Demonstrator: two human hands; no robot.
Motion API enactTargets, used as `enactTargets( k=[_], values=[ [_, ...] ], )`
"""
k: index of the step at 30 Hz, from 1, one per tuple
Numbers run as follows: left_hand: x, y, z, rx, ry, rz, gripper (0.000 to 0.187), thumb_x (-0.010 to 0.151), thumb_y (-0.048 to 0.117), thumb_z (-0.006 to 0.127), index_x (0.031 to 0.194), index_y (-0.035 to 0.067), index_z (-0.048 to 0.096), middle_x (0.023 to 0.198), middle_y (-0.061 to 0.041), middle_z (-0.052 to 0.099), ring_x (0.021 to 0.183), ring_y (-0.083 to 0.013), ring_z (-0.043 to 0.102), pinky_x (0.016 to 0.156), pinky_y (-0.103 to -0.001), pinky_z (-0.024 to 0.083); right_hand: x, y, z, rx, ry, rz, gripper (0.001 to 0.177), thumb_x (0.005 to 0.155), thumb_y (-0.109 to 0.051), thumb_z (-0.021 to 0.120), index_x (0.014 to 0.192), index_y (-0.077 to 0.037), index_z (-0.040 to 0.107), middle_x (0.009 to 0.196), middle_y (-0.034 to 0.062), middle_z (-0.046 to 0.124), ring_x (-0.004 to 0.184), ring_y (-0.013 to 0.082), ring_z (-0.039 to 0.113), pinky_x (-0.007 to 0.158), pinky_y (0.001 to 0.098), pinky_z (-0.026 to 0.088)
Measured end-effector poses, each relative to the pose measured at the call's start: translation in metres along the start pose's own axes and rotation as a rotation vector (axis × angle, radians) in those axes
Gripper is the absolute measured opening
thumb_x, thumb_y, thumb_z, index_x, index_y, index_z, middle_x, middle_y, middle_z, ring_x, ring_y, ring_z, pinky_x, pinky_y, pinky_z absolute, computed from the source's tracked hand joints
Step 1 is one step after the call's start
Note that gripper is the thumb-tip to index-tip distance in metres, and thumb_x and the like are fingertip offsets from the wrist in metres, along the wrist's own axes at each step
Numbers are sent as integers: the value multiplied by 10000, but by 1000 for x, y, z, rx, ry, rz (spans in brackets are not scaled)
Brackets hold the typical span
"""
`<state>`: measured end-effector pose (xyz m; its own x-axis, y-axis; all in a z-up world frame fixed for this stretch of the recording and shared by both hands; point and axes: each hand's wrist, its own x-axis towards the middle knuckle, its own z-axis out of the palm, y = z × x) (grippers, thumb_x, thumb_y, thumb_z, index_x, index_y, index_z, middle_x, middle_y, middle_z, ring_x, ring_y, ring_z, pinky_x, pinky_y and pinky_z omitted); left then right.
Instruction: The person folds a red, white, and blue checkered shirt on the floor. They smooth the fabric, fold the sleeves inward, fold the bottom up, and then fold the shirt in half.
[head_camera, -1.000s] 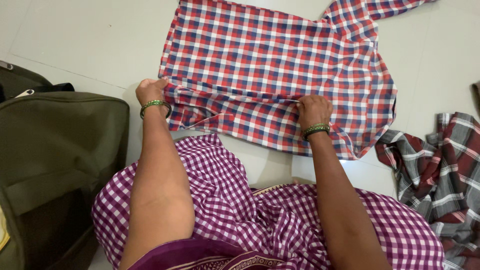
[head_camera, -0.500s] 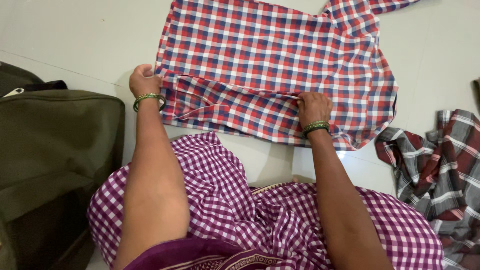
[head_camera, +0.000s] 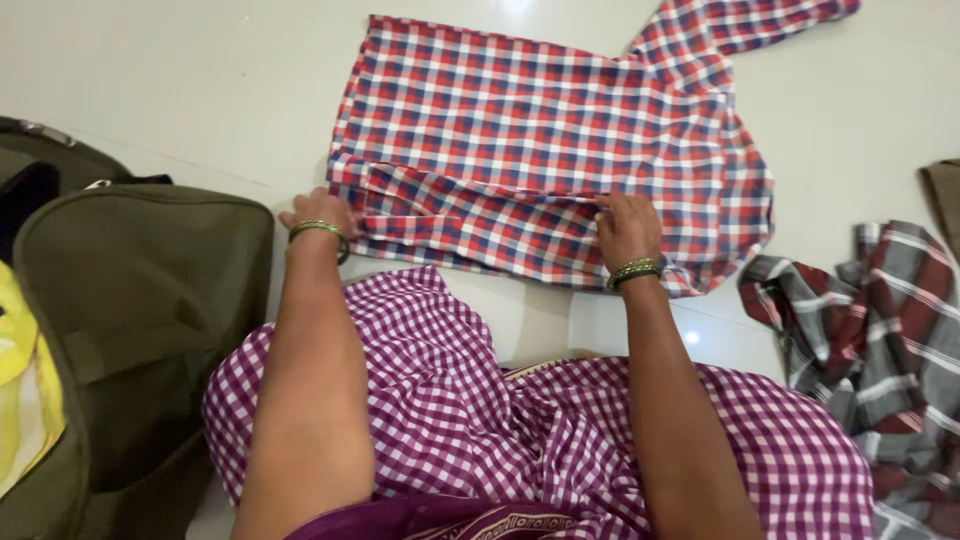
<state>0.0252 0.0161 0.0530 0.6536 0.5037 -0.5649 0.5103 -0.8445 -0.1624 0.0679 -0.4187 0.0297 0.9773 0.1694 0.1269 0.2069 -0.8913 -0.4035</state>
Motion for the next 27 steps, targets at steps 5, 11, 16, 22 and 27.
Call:
enactTargets(
  k=[5, 11, 16, 22, 27],
  values=[
    [42, -13, 27, -140, 81, -48, 336, 978, 362, 691, 1287, 236, 733, 1404, -43, 624, 1352, -314, 534, 1080, -546, 445, -10, 17, -33, 49, 102, 196, 229, 925, -128, 708, 1144, -77, 750, 1183, 151, 734, 1086, 314, 679, 954, 439, 532],
    [56, 5, 51, -161, 184, -145, 322, 943, 275, 720, 1244, 161, 732, 1364, -88, 575, 1278, -329, 525, 1021, -532, 436, -23, 44, -67, -8, -39, 597, 218, 937, -196, 702, 1133, -123, 761, 1157, 113, 743, 999, 282, 713, 887, 441, 558],
    [45, 12, 50, -191, 263, -184, 336, 913, 255, 755, 1234, 161, 728, 1364, -93, 565, 1284, -325, 504, 1042, -511, 412, -31, 21, -33, -84, -368, 552, 253, 894, -278, 768, 1139, -214, 779, 1260, 39, 719, 1073, 258, 713, 952, 412, 560],
    [16, 14, 26, -201, 301, -239, 404, 843, 274, 806, 1209, 129, 713, 1337, -120, 586, 1269, -353, 513, 1054, -554, 409, -30, 30, -19, -457, -729, 641, 262, 938, -330, 732, 1193, -267, 731, 1304, 65, 655, 1190, 320, 610, 982, 492, 500],
    [-8, 57, -12, -183, 460, 52, 266, 835, 260, 830, 961, 35, 766, 1004, -157, 703, 938, -300, 690, 803, -415, 599, -30, 44, -32, -166, -296, 718, 268, 936, -257, 703, 1198, -215, 743, 1206, 74, 751, 1106, 303, 708, 977, 458, 548]
  ],
)
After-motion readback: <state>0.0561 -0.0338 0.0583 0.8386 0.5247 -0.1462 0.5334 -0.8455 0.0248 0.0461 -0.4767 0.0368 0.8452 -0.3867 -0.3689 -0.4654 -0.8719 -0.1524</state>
